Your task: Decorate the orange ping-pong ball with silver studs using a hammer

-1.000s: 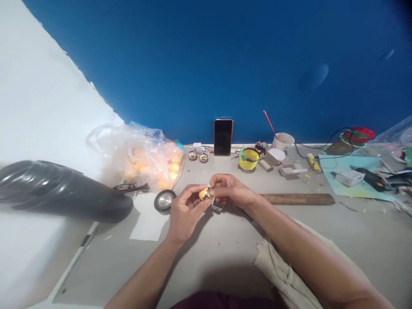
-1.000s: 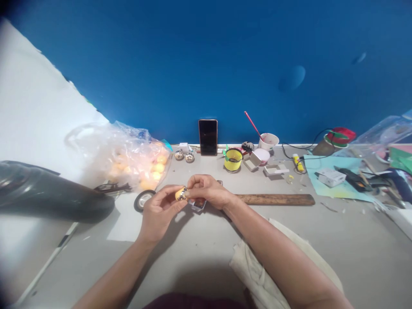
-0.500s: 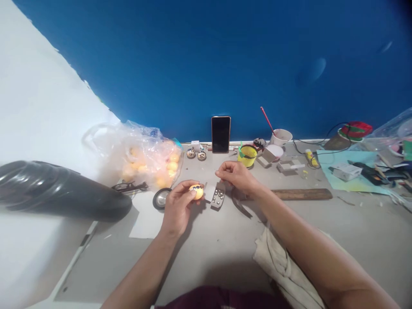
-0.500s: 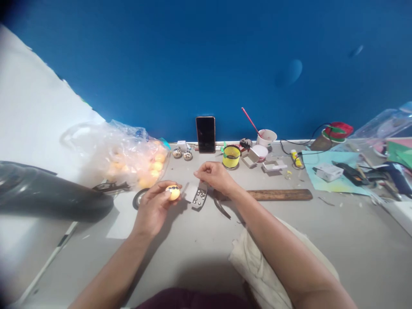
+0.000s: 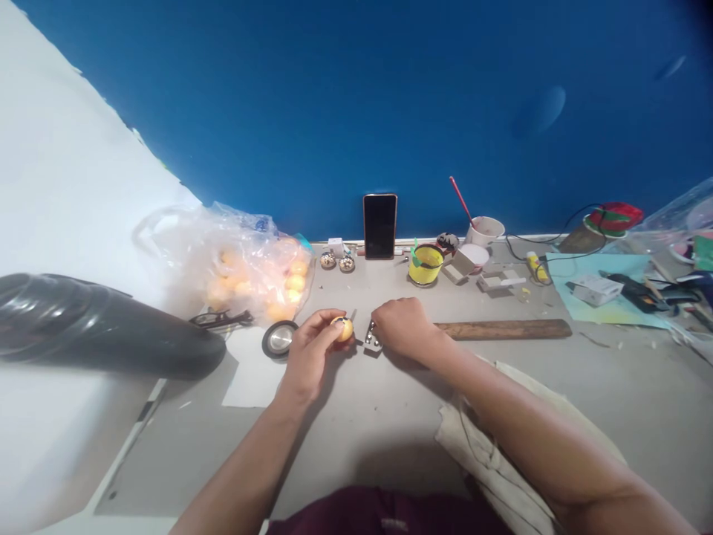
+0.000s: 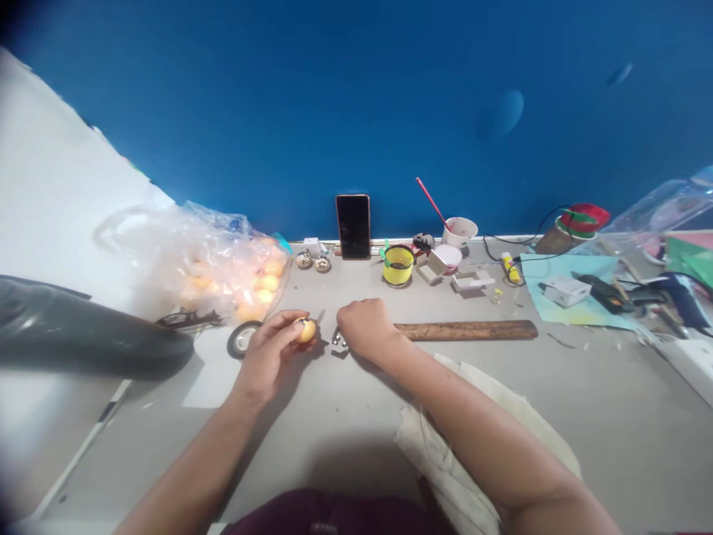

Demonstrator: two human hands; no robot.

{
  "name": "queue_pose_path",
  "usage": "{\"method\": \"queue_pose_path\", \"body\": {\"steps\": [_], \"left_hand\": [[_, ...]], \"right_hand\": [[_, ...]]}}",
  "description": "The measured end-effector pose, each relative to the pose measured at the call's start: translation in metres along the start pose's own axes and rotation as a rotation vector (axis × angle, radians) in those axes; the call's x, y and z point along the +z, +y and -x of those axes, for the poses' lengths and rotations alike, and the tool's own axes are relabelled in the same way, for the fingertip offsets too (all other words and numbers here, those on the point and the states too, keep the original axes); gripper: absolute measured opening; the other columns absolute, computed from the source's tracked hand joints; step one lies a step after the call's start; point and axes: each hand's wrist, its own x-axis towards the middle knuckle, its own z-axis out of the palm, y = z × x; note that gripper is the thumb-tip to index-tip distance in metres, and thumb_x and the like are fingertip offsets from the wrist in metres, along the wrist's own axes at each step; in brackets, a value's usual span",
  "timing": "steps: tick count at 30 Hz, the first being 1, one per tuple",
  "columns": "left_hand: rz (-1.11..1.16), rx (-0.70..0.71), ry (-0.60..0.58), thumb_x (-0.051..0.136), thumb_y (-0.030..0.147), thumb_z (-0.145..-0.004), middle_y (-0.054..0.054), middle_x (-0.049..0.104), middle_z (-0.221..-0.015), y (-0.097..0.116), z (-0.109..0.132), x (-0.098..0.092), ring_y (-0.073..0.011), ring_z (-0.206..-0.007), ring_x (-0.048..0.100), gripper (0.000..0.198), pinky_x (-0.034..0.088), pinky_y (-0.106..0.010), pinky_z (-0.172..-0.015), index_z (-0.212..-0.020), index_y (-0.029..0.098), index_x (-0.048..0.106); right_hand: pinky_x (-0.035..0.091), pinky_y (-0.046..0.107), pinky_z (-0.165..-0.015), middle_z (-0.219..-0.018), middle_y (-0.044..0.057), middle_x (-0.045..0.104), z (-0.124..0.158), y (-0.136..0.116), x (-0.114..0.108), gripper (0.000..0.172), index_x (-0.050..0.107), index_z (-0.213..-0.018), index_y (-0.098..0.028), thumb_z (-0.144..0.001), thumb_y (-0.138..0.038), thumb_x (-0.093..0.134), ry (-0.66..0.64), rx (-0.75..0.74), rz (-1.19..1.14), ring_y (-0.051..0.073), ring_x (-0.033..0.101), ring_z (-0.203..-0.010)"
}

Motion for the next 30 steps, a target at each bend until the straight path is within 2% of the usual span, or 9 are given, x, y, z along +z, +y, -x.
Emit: {"method": "queue_pose_path", "body": {"steps": [5, 10, 14, 17, 20, 23, 25, 30], "left_hand": [[-0.019, -0.035, -0.011, 0.079, 0.031, -0.072, 0.000, 0.069, -0.073, 0.000, 0.000, 0.000, -0.0146, -0.065, 0.064, 0.027, 0.053, -0.029, -0.064, -0.092, 0.017, 0.068], [-0.035, -0.055, -0.013, 0.078, 0.031, -0.072, -0.001, 0.070, -0.073, 0.001, 0.001, 0.001, -0.0159, -0.066, 0.065, 0.027, 0.054, -0.031, -0.067, -0.091, 0.017, 0.067], [-0.064, -0.032, -0.019, 0.077, 0.031, -0.072, -0.003, 0.069, -0.072, 0.002, 0.000, 0.001, -0.0157, -0.064, 0.065, 0.027, 0.048, -0.026, -0.058, -0.091, 0.016, 0.067], [-0.060, -0.034, -0.023, 0.076, 0.034, -0.075, -0.003, 0.069, -0.072, 0.003, 0.001, 0.000, -0.0162, -0.062, 0.064, 0.028, 0.044, -0.024, -0.051, -0.094, 0.016, 0.067], [-0.015, -0.031, -0.039, 0.074, 0.037, -0.078, -0.004, 0.070, -0.079, 0.005, 0.003, -0.001, -0.0164, -0.063, 0.065, 0.029, 0.045, -0.025, -0.051, -0.098, 0.017, 0.068], [0.004, -0.004, -0.068, 0.073, 0.035, -0.080, -0.006, 0.072, -0.090, 0.006, 0.006, -0.001, -0.0170, -0.071, 0.066, 0.027, 0.048, -0.026, -0.058, -0.100, 0.017, 0.069], [0.006, 0.034, -0.082, 0.073, 0.032, -0.080, -0.006, 0.072, -0.092, 0.005, 0.006, -0.002, -0.0165, -0.076, 0.066, 0.026, 0.050, -0.026, -0.065, -0.101, 0.017, 0.070], [-0.028, 0.095, -0.104, 0.078, 0.028, -0.077, -0.003, 0.072, -0.090, 0.002, 0.005, -0.003, -0.0126, -0.079, 0.061, 0.030, 0.048, -0.023, -0.071, -0.104, 0.020, 0.070]], "right_hand": [[0.049, 0.033, -0.071, -0.092, 0.020, 0.076, -0.001, -0.003, 0.004, 0.023, 0.076, -0.095, -0.012, -0.085, -0.012, 0.055, -0.003, -0.024, -0.006, 0.030, 0.074, -0.089], [0.048, 0.033, -0.067, -0.092, 0.018, 0.076, 0.001, 0.001, -0.001, 0.024, 0.076, -0.096, -0.015, -0.089, -0.023, 0.054, 0.026, -0.023, -0.022, 0.031, 0.073, -0.087], [0.042, 0.031, -0.065, -0.092, 0.011, 0.077, 0.003, 0.008, -0.005, 0.021, 0.076, -0.091, -0.022, -0.087, -0.028, 0.056, 0.057, -0.030, -0.111, 0.028, 0.071, -0.084], [0.038, 0.029, -0.062, -0.090, 0.006, 0.077, 0.003, 0.013, -0.006, 0.016, 0.074, -0.084, -0.023, -0.082, -0.025, 0.059, 0.108, -0.042, -0.225, 0.024, 0.069, -0.081], [0.038, 0.027, -0.063, -0.086, 0.004, 0.075, 0.002, 0.016, -0.006, 0.009, 0.070, -0.076, -0.020, -0.077, -0.018, 0.061, 0.213, -0.083, -0.437, 0.019, 0.066, -0.077], [0.041, 0.023, -0.068, -0.084, 0.003, 0.073, 0.000, 0.015, -0.004, 0.011, 0.061, -0.066, -0.017, -0.071, -0.008, 0.059, 0.347, -0.154, -0.714, 0.015, 0.065, -0.077], [0.042, 0.021, -0.066, -0.082, 0.002, 0.072, 0.000, 0.013, -0.002, 0.014, 0.057, -0.063, -0.017, -0.069, -0.005, 0.059, 0.391, -0.178, -0.851, 0.013, 0.065, -0.075], [0.038, 0.021, -0.058, -0.068, -0.003, 0.065, 0.000, 0.008, 0.002, 0.012, 0.061, -0.065, -0.018, -0.068, -0.006, 0.061, 0.416, -0.178, -0.920, 0.011, 0.058, -0.064]]}}
